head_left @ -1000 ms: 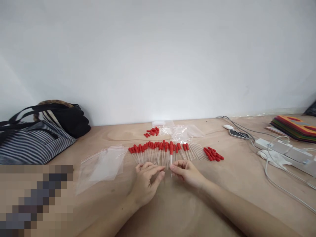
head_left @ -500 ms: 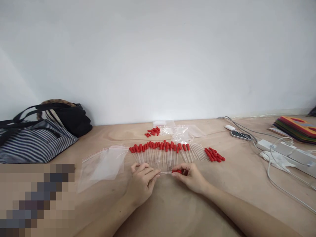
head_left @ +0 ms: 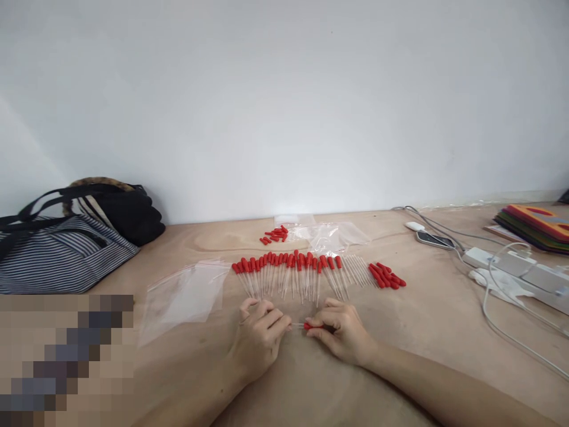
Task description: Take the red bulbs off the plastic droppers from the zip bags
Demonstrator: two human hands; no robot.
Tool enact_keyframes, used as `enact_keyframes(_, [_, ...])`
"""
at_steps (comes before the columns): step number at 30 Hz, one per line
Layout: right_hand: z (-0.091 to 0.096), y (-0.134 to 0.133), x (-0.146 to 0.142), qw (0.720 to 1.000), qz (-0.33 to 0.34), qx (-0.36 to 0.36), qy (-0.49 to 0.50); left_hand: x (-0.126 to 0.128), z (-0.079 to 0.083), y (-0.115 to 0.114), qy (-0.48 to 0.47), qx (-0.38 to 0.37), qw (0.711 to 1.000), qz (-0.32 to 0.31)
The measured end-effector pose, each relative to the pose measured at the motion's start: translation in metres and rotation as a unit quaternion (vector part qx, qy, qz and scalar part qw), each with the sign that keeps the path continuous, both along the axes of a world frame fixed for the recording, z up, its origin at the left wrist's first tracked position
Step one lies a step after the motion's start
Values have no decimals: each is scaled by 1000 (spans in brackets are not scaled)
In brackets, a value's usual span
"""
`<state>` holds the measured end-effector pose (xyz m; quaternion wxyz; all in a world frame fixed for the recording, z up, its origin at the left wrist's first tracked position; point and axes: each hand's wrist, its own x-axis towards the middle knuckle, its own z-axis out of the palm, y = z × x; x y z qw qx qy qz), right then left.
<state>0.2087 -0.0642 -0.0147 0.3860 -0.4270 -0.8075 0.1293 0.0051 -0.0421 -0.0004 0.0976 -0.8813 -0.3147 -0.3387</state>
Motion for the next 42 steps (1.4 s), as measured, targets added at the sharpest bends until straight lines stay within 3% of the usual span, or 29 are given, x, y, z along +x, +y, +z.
enact_keyframes(9, [-2,-4,0,992,-7,102,-73,0,2,0,-2,-10,1000,-6])
enact_keyframes(15, [3,4,29,997,-39,68,14,-4,-2,7,-46,-12,998,43])
enact_keyframes(18, [7,18,54,990,-117,51,59,-3,0,7,-58,-24,997,38])
enact_keyframes(22, [7,38,89,961,-264,13,75,-3,1,7,-54,-51,996,45])
enact_keyframes(26, [8,46,116,911,-406,-30,-68,-4,-2,9,-60,-45,996,39])
enact_keyframes(29, [9,46,127,878,-453,-69,-140,-6,-3,10,-61,-49,996,34])
enact_keyframes(34, [10,47,130,871,-466,-72,-135,-8,-4,10,-57,-63,996,29])
enact_keyframes(36, [12,50,123,884,-456,-44,-93,-8,-4,10,-59,-65,996,27])
enact_keyframes(40, [15,63,94,938,-338,-31,73,-6,-5,11,-62,-64,996,25])
enact_keyframes(42, [16,77,74,940,-282,-75,180,-6,-6,10,-61,-65,996,29])
